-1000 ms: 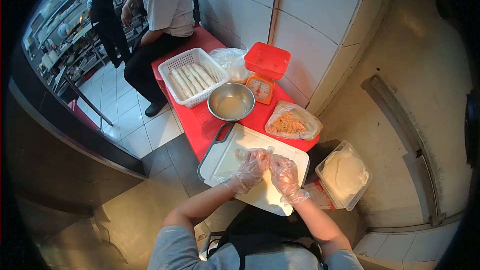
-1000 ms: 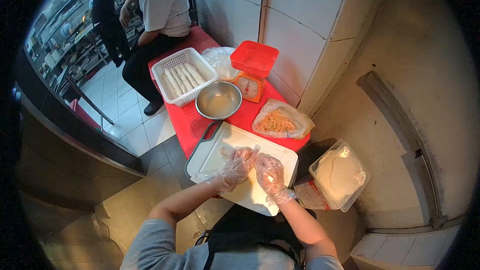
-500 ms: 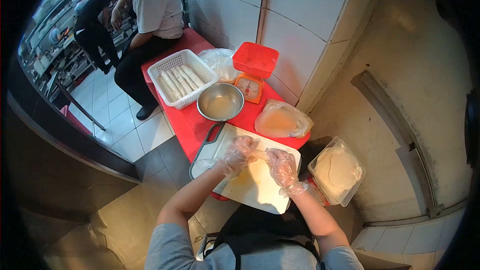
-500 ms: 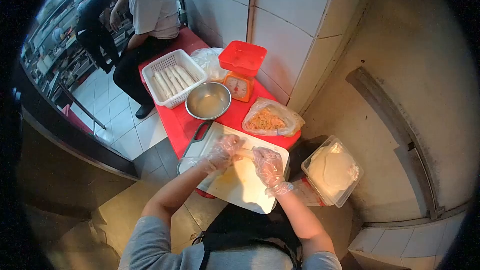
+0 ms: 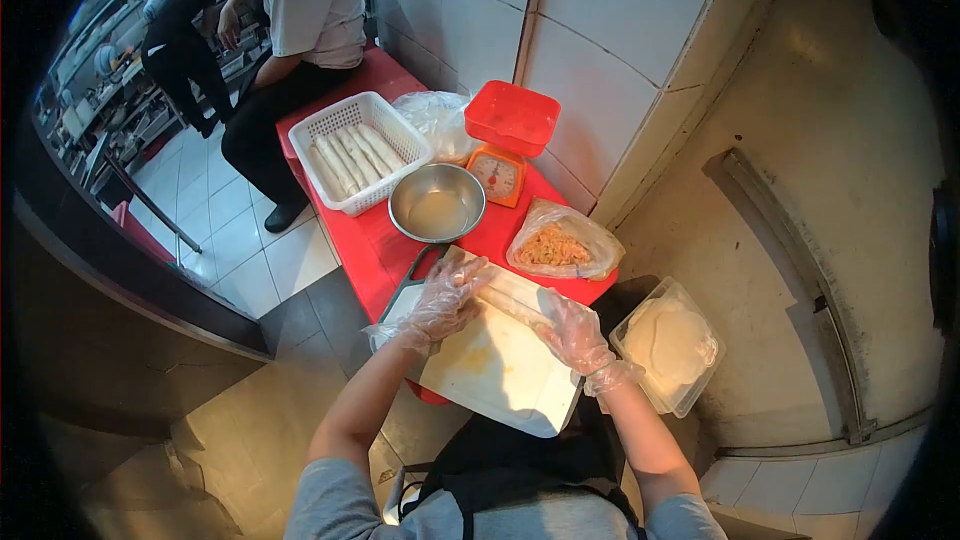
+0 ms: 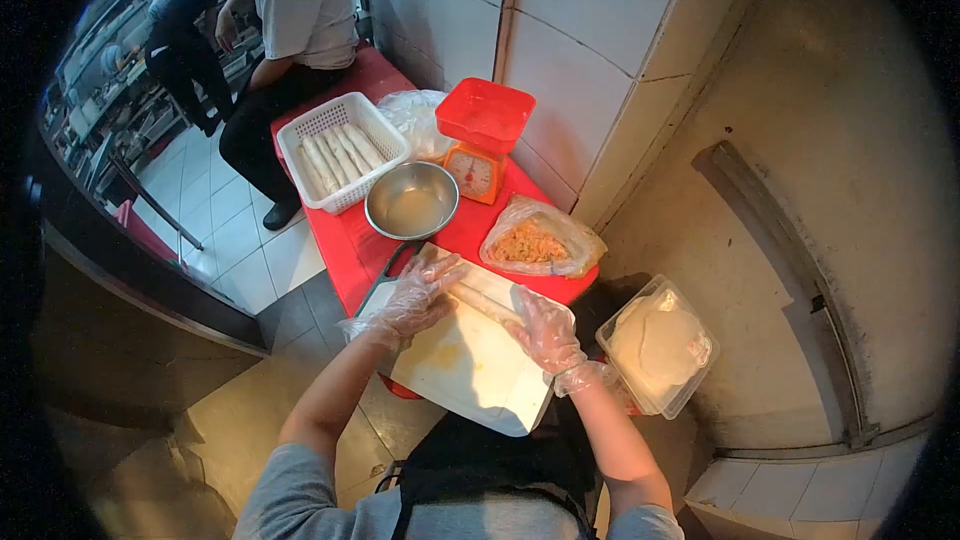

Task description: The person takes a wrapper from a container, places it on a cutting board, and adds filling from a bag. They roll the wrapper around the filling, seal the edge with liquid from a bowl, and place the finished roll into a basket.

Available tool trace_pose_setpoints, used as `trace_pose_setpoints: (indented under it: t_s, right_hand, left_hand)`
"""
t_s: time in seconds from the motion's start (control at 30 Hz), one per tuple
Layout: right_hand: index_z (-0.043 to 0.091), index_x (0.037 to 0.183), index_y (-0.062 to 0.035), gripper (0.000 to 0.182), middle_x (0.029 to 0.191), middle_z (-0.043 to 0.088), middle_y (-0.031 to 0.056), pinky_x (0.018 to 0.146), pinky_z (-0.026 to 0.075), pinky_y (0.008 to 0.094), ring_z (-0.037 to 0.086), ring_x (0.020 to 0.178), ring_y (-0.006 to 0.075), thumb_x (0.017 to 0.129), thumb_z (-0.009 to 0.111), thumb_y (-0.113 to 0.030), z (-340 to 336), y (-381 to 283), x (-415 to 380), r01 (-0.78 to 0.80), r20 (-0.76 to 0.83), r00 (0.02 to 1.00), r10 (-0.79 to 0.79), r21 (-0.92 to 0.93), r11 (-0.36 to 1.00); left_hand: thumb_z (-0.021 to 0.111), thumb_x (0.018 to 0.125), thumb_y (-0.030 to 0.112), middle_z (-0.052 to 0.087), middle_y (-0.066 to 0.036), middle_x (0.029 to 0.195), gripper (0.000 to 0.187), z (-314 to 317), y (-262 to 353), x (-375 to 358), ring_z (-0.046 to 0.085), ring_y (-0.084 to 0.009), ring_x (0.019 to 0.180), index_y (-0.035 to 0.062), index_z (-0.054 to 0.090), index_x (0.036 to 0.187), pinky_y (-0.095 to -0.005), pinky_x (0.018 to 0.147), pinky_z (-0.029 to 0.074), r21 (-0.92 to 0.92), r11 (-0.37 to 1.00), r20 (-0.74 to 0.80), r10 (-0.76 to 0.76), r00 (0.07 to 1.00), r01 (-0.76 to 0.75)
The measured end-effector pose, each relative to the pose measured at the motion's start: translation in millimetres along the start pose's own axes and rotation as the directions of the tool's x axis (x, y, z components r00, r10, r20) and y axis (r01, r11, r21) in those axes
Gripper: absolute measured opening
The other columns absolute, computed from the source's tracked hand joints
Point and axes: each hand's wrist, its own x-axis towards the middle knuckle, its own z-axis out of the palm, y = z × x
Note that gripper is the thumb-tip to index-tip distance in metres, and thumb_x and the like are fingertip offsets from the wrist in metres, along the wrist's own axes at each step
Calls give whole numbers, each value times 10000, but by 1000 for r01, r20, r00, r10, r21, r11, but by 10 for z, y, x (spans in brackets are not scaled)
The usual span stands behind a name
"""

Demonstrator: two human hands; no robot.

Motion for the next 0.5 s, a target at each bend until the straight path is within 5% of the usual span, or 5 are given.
trace_pose_setpoints:
  t_s: [0.07,0.17,0.27,0.5]
  right_hand:
    - [430,1437,-7,670,1259,623,222,918,532,438,636,1101,385,852,698,-194,35,-20,-13,229,-49,970,-236,-121,966]
    - [411,1471,-61,643,1346,571,220,1009,471,485,569,1233,371,871,631,-126,239,100,65,296,7,955,-297,26,955]
    - [443,1456,-66,626,1414,538,188,1079,427,492,519,1321,331,849,593,-60,211,-30,139,499,41,862,-505,-249,830]
    - [463,1456,-74,532,1536,449,86,1177,330,469,411,1434,265,926,492,-112,97,53,-135,554,330,804,-494,-113,825]
  left_hand:
    - [710,838,193,433,-86,1536,665,52,-26,30,305,-461,1435,201,480,1462,-642,1137,258,-17,1000,-3,-1,1000,1]
    - [682,855,170,446,-73,1531,620,101,-61,55,295,-461,1442,195,497,1447,-659,1133,254,-18,1000,3,-3,1000,3]
    - [677,856,169,451,-76,1526,622,112,-59,43,289,-462,1446,196,492,1449,-663,1132,254,-11,1000,9,-12,1000,12]
    - [670,857,163,438,-76,1535,635,129,-75,40,279,-465,1452,202,473,1460,-672,1141,224,-4,1000,8,-5,1000,5]
